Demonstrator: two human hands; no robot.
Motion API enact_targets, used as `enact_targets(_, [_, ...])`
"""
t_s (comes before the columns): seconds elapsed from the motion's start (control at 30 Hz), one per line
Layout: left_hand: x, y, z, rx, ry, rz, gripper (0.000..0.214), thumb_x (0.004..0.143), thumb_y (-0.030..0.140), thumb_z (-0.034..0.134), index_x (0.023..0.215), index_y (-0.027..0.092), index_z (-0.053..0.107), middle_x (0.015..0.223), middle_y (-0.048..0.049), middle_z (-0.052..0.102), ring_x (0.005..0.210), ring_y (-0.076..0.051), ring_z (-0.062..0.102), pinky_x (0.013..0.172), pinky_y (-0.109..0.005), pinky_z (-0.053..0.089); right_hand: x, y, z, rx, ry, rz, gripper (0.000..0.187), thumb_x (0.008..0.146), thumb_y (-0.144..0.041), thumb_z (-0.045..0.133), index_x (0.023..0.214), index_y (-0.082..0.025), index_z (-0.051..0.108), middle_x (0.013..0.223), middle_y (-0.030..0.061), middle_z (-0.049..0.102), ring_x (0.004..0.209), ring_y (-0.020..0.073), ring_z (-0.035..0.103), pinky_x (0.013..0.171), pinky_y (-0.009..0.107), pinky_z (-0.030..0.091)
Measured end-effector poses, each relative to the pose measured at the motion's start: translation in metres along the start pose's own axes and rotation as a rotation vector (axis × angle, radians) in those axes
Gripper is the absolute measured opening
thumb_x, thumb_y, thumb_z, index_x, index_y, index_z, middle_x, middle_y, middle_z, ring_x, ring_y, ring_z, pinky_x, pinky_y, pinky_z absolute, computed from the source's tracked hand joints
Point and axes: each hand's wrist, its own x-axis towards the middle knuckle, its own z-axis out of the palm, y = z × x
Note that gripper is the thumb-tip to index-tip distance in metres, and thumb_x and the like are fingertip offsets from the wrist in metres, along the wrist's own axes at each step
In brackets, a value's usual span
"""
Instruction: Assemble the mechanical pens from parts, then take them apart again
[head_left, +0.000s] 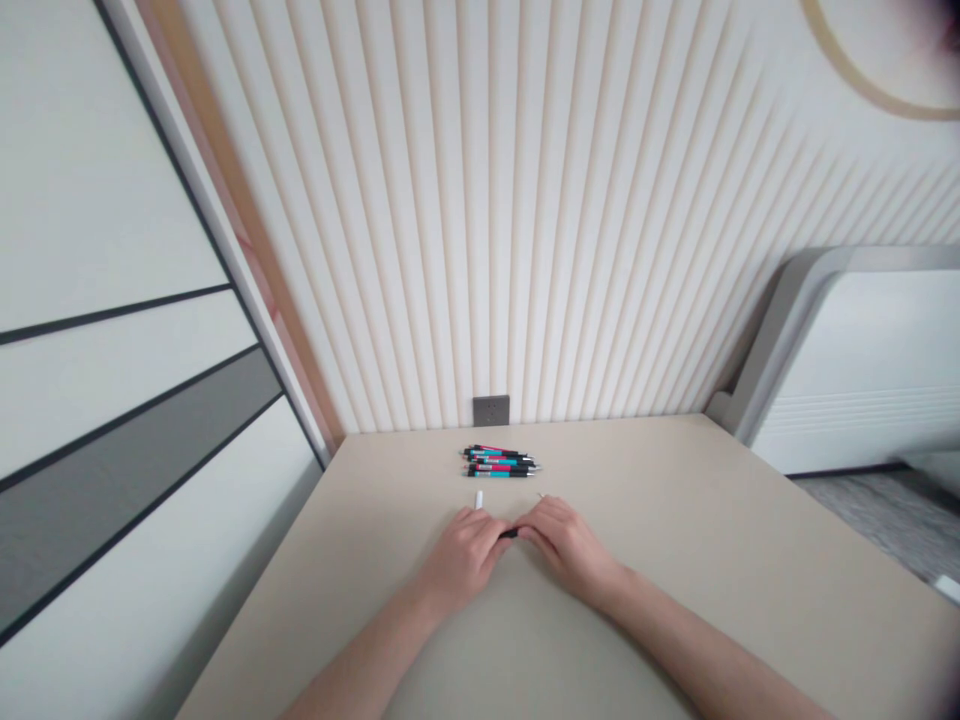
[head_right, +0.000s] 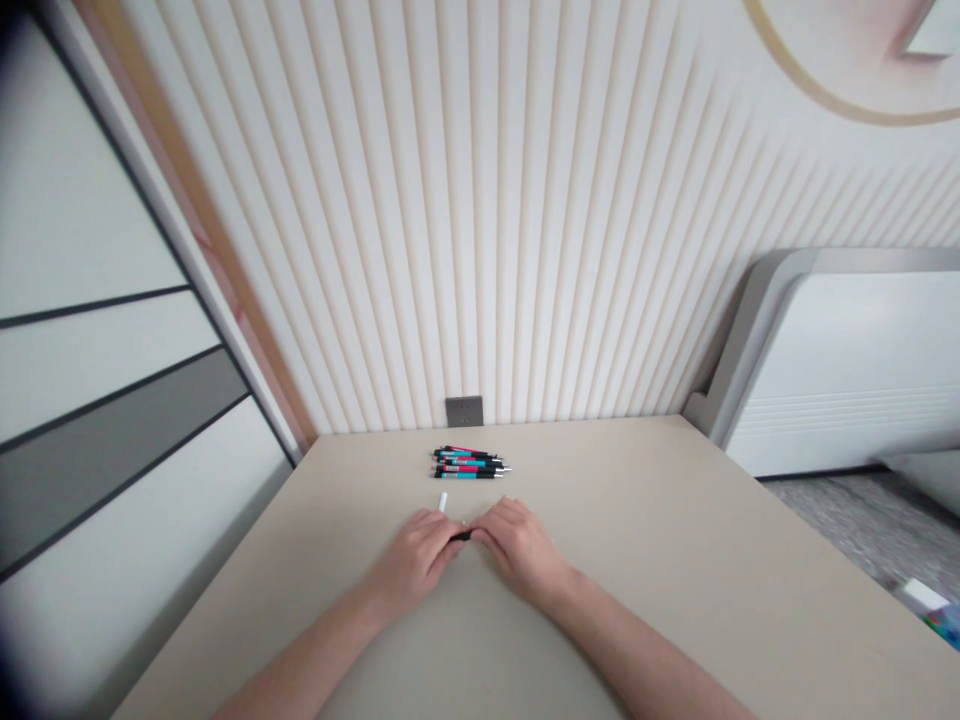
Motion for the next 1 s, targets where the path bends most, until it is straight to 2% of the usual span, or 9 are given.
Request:
enact_targets(0.2, [-0.001,0.002,-0.001,-0.01,0.0,-0.023,0.02,0.099,0.02,0.039,0.102,0.017,0.058,0.087,-0.0059,0.066,0.083,-0.021,0.058,0.078,-0.035,0.046,0.001,0.001,0.001,0.015,0.096,-0.13,0.015,0.097,-0.021,0.051,0.105,-0.022,0.064,0.092,0.0056,0.068,0.087,0.0183,0.057,0.08,0.034,0.047])
enact_targets(0.4, [0.0,0.004,-0.003,0.011,-0.039,0.013,0.025,0.097,0.014,0.035,0.086,0.017,0.058,0.079,-0.006,0.062,0.077,-0.02,0.056,0.073,-0.034,0.045,-0.002,0.007,-0.004,-0.071,0.079,-0.29,0.022,0.096,-0.016,0.052,0.114,-0.023,0.062,0.099,0.0058,0.069,0.09,0.0181,0.058,0.08,0.034,0.047])
enact_targets(0.47, [0.0,0.003,-0.004,0.027,-0.053,0.021,0.026,0.097,0.015,0.035,0.082,0.018,0.056,0.077,-0.0058,0.061,0.074,-0.02,0.056,0.072,-0.034,0.044,-0.002,0.012,-0.009,-0.109,0.08,-0.298,0.025,0.096,-0.015,0.05,0.117,-0.024,0.061,0.102,0.0065,0.069,0.093,0.0187,0.059,0.081,0.035,0.047])
enact_targets(0.53, [0.0,0.002,-0.005,0.041,-0.049,0.016,0.027,0.097,0.016,0.035,0.079,0.018,0.055,0.075,-0.0054,0.061,0.072,-0.02,0.055,0.072,-0.034,0.044,-0.001,0.02,-0.016,-0.156,0.1,-0.231,0.024,0.097,-0.016,0.049,0.116,-0.023,0.063,0.101,0.0072,0.069,0.093,0.0193,0.059,0.081,0.035,0.047])
enact_targets(0.63, [0.0,0.0,-0.005,0.035,-0.007,-0.008,0.027,0.098,0.018,0.034,0.083,0.018,0.056,0.076,-0.0047,0.062,0.075,-0.02,0.057,0.073,-0.034,0.045,0.0,0.039,-0.029,-0.235,0.112,-0.007,0.022,0.098,-0.021,0.047,0.109,-0.022,0.066,0.098,0.0088,0.069,0.09,0.021,0.06,0.08,0.037,0.048])
enact_targets(0.77, [0.0,-0.001,-0.005,0.01,0.02,-0.06,0.018,0.099,0.022,0.041,0.102,0.02,0.058,0.088,-0.0045,0.067,0.084,-0.021,0.06,0.078,-0.035,0.046,-0.006,0.069,-0.047,-0.279,-0.056,0.217,0.021,0.096,-0.024,0.049,0.102,-0.02,0.069,0.095,0.0082,0.07,0.092,0.0219,0.061,0.084,0.036,0.047])
enact_targets(0.87, [0.001,0.0,-0.006,0.003,0.036,-0.1,0.015,0.097,0.023,0.046,0.106,0.022,0.058,0.095,-0.0043,0.068,0.089,-0.021,0.061,0.08,-0.036,0.048,-0.013,0.085,-0.057,-0.289,-0.11,0.395,0.018,0.092,-0.026,0.053,0.096,-0.019,0.069,0.091,0.0072,0.07,0.087,0.021,0.062,0.08,0.033,0.047])
enact_targets(0.93, [0.002,0.001,-0.007,0.005,0.049,-0.113,0.015,0.097,0.022,0.047,0.107,0.023,0.058,0.098,-0.004,0.068,0.091,-0.021,0.062,0.08,-0.036,0.049,-0.015,0.09,-0.06,-0.287,-0.144,0.457,0.018,0.09,-0.027,0.053,0.092,-0.019,0.069,0.089,0.0064,0.069,0.084,0.0205,0.062,0.077,0.031,0.046])
enact_targets(1.0, [0.002,0.001,-0.006,0.007,0.067,-0.125,0.017,0.097,0.021,0.046,0.11,0.024,0.057,0.101,-0.0037,0.068,0.092,-0.021,0.062,0.081,-0.036,0.049,-0.017,0.092,-0.06,-0.278,-0.179,0.457,0.019,0.09,-0.027,0.052,0.089,-0.02,0.07,0.088,0.0061,0.069,0.086,0.0205,0.061,0.079,0.03,0.045])
